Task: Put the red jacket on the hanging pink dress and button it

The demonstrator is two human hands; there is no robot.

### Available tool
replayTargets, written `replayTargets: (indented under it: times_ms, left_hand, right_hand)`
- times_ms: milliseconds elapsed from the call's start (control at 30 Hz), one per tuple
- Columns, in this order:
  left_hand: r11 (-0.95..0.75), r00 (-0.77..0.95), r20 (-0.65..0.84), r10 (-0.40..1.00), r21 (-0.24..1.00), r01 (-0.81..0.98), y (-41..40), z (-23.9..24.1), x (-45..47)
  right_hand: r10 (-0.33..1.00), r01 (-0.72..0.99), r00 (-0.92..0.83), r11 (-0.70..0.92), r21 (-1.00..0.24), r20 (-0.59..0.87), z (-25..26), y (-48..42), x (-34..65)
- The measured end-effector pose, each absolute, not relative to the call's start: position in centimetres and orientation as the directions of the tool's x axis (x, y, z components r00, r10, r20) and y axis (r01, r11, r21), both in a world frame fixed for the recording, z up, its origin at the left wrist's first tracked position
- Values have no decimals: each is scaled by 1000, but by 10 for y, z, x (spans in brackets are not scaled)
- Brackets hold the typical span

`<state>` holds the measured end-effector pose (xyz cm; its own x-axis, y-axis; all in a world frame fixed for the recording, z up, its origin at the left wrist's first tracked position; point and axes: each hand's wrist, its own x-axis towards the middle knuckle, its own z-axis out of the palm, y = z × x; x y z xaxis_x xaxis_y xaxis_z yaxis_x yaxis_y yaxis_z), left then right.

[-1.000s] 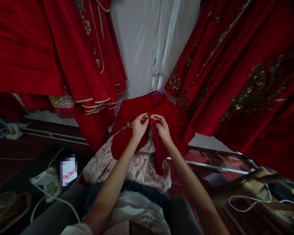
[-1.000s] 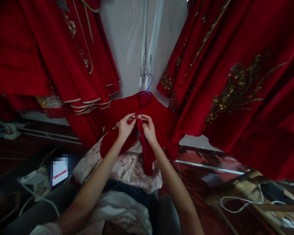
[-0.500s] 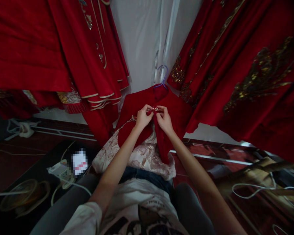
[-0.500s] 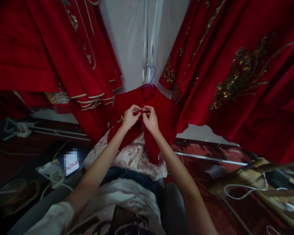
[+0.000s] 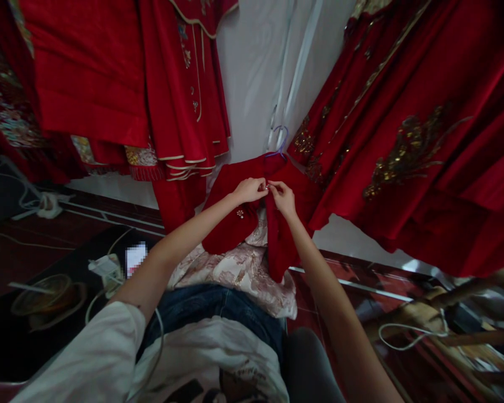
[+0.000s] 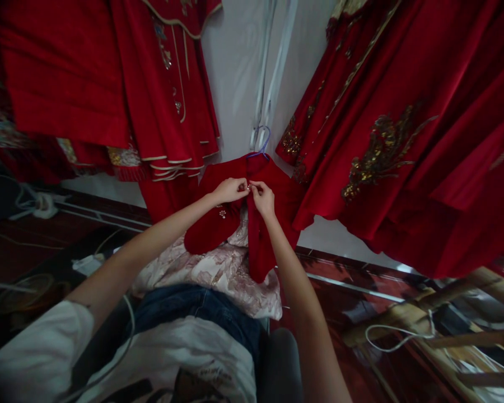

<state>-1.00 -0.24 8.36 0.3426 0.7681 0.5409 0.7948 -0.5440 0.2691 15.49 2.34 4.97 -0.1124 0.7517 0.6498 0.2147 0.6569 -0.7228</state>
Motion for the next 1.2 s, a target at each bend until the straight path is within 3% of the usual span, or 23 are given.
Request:
replayTargets:
  times_ms: [200, 633, 1067, 1200]
  left_hand:
    - [-448, 280, 561, 779, 185, 875, -15, 91, 7]
    - [-498, 357, 530, 769, 147, 855, -13, 92, -4]
    - [-642, 399, 574, 715, 312, 700, -5, 84, -4]
    - [-630, 330, 612, 719, 373, 681, -4, 65, -6]
  right_hand:
    - [777, 146, -108, 630, -763, 620, 52, 24, 166]
    - [765, 73, -135, 641, -764, 629, 46, 24, 161]
    - [805, 46, -213, 574, -818, 553, 53, 23, 163]
    - [812, 46, -268, 548, -835, 518, 47, 15, 165]
